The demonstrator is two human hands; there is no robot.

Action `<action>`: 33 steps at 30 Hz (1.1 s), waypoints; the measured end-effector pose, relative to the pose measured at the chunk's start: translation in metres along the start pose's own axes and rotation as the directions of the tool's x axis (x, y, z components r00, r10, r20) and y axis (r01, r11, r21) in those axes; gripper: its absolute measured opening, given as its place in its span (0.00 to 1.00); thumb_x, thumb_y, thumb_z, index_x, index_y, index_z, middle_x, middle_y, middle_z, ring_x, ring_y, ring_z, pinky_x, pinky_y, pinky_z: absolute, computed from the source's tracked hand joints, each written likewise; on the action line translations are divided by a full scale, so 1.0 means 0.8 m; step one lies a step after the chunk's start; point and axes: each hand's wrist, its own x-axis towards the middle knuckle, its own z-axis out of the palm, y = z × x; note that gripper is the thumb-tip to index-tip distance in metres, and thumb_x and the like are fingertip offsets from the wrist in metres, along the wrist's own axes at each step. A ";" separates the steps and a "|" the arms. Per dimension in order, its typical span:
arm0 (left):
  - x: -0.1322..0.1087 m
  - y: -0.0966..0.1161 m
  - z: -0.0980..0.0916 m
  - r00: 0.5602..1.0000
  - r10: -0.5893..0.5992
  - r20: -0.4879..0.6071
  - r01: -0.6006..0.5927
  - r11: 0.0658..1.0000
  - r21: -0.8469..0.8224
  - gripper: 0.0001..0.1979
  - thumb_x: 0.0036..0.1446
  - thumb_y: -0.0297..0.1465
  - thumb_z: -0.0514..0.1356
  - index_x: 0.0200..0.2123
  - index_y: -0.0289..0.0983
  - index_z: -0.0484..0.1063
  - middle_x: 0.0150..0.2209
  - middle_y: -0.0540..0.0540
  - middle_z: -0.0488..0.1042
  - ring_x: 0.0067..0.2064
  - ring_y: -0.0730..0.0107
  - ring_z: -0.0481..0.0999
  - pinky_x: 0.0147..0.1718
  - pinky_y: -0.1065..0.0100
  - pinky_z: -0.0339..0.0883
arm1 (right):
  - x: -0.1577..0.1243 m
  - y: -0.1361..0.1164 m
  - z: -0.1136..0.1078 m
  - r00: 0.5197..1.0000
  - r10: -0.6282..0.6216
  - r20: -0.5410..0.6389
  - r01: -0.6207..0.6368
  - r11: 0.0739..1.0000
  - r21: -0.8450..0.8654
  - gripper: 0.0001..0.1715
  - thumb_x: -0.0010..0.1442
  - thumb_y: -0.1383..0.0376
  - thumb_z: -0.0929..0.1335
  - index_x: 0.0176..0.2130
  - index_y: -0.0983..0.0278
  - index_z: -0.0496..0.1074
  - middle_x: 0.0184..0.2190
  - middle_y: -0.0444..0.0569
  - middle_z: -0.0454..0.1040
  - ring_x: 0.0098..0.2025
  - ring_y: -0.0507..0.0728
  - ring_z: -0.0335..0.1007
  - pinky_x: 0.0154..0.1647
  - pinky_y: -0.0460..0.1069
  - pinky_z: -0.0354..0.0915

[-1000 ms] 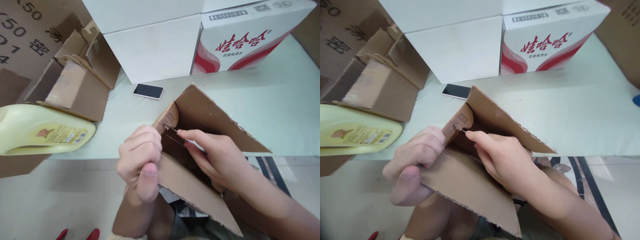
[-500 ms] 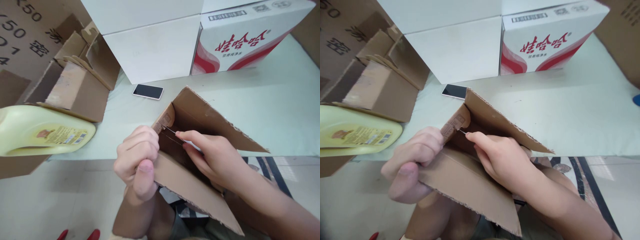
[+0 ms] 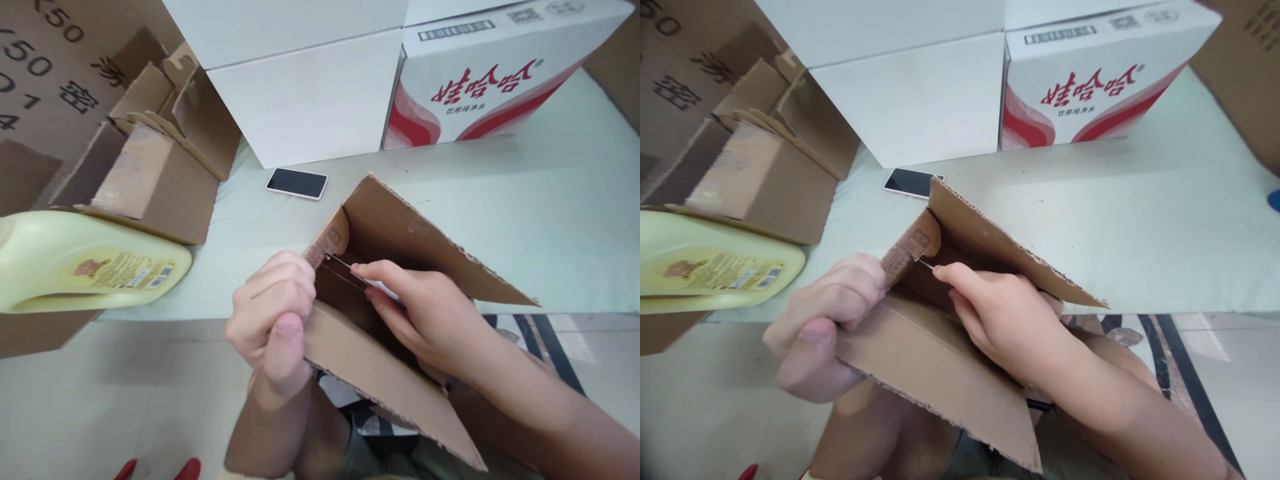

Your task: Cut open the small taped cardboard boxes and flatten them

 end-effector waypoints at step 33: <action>0.003 -0.058 -0.010 0.930 -0.209 -0.302 0.154 0.968 -0.197 0.21 0.55 0.33 0.53 0.14 0.38 0.48 0.14 0.50 0.43 0.19 0.72 0.53 0.23 0.59 0.45 | -0.014 -0.002 -0.025 0.986 -0.103 -0.130 0.141 0.933 0.330 0.20 0.65 0.72 0.63 0.53 0.54 0.67 0.38 0.45 0.81 0.34 0.54 0.79 0.34 0.49 0.74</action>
